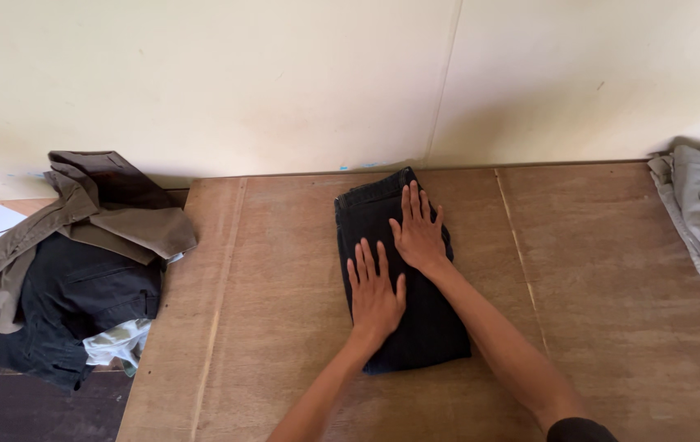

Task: The person folds a pair of dark jeans on a wooden table, aligning the legs and folding the garment into a compact rectangle. Then the person folds a pair of brown trousers using a similar method, smoothing and stacking them neatly.

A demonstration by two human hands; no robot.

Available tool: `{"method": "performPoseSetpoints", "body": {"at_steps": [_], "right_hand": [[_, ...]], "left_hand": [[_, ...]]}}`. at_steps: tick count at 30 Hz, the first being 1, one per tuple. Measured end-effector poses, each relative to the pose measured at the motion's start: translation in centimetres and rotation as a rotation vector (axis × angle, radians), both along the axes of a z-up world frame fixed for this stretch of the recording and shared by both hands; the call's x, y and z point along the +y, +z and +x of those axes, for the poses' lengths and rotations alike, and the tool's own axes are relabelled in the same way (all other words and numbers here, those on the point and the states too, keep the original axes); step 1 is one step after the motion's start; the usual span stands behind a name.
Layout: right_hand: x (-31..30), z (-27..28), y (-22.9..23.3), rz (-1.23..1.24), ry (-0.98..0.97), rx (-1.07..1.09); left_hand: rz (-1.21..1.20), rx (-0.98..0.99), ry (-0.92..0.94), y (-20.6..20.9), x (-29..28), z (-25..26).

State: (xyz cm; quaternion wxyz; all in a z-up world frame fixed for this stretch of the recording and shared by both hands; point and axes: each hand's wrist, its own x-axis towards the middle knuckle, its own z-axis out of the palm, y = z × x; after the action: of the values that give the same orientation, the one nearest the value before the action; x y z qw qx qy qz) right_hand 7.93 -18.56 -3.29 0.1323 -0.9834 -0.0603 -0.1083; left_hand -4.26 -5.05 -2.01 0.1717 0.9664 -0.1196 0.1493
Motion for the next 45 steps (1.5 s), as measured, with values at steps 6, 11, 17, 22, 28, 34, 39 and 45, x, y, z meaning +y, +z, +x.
{"method": "performPoseSetpoints", "body": {"at_steps": [6,11,17,22,28,34,39,45], "right_hand": [[-0.1,-0.2,0.0,0.008,0.019,-0.027],[-0.4,-3.3,0.6,-0.013,0.052,-0.052],[-1.4,-12.6,2.0,-0.108,0.057,0.079],[-2.3,-19.3,3.2,-0.085,0.046,0.293],[-3.4,-23.4,2.7,0.031,0.057,0.249],[-5.0,-21.7,2.5,0.356,0.074,0.128],[-5.1,-18.6,3.2,0.566,-0.025,0.124],[-6.9,-14.9,3.2,0.998,-0.233,0.329]], "left_hand": [[-0.002,0.059,-0.027,-0.2,-0.1,-3.0],[0.01,0.03,0.003,0.0,0.1,-2.8],[-0.136,0.19,-0.032,0.7,0.4,-2.9],[-0.125,0.142,-0.04,1.0,0.4,-2.9],[-0.098,0.133,-0.039,0.9,0.3,-2.9],[-0.068,0.12,-0.031,1.0,0.2,-2.9],[-0.057,0.118,-0.03,0.9,0.1,-3.0],[-0.053,0.124,-0.028,1.1,0.1,-2.9]]}}
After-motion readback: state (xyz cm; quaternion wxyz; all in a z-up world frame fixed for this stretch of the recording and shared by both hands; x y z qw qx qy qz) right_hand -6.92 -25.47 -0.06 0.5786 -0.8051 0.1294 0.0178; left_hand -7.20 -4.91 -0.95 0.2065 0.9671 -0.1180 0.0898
